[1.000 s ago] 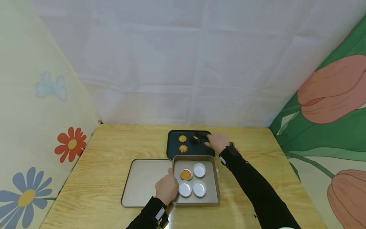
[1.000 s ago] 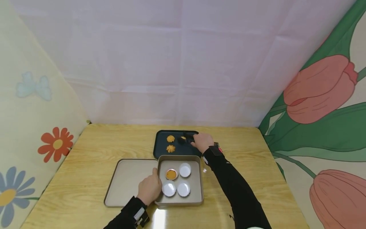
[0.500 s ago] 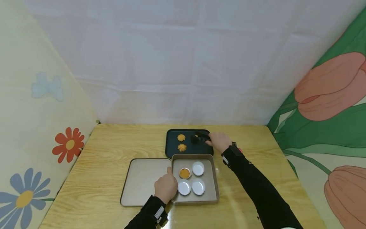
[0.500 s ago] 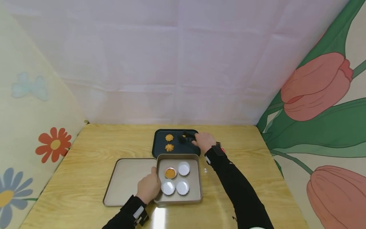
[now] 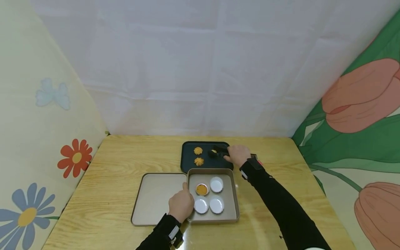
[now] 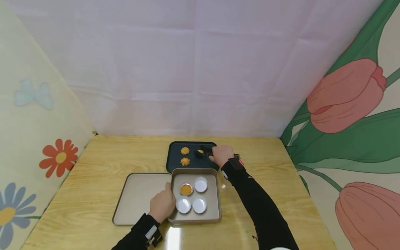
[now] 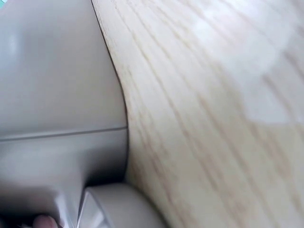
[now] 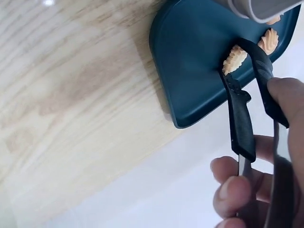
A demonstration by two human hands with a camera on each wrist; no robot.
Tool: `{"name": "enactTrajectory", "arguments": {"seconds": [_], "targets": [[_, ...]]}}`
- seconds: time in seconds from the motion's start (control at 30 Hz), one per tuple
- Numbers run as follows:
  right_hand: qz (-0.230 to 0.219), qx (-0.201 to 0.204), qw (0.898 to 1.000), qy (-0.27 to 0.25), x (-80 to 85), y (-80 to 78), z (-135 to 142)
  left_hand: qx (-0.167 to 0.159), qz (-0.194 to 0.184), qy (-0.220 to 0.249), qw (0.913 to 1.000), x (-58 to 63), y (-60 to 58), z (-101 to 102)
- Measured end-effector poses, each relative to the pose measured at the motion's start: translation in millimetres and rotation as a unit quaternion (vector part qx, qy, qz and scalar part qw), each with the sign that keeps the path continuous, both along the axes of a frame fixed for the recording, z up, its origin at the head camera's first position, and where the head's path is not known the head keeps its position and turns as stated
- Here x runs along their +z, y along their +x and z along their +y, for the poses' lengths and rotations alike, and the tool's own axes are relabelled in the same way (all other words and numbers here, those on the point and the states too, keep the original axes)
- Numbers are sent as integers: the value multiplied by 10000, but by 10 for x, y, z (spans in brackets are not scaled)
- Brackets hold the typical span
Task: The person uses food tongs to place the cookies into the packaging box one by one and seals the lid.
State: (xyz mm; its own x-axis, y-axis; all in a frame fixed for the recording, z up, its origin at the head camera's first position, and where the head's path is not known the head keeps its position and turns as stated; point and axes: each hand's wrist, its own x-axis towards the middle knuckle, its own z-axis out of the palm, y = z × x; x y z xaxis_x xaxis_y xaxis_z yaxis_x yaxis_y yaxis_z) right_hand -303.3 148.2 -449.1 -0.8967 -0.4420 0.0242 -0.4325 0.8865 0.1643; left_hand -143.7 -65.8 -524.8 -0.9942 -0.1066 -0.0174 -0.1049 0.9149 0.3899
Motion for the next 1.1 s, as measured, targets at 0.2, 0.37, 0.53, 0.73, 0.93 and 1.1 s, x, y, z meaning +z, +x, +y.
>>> {"name": "enactTrajectory", "arguments": {"seconds": [0.2, 0.37, 0.53, 0.73, 0.93, 1.1], "targets": [[-391, -166, 9990, 123, 35, -37, -76, 23, -26, -32, 10000, -2, -7, -3], [-556, -48, 9984, 129, 75, -43, -95, 17, -33, -5, 10000, 6, -9, 7], [-475, 62, 9988, 94, 50, -35, -59, 8, -13, -19, 10000, 3, -12, 3], [-395, 96, 9992, -61, 51, -13, -12, 12, 38, -60, 10000, 9, -20, -10], [-300, 125, 9989, -341, 62, 22, 50, 13, 88, 11, 10000, 15, -6, -3], [-116, 294, 9977, -596, 114, 88, 123, 17, 51, 12, 10000, 2, -11, 2]]}}
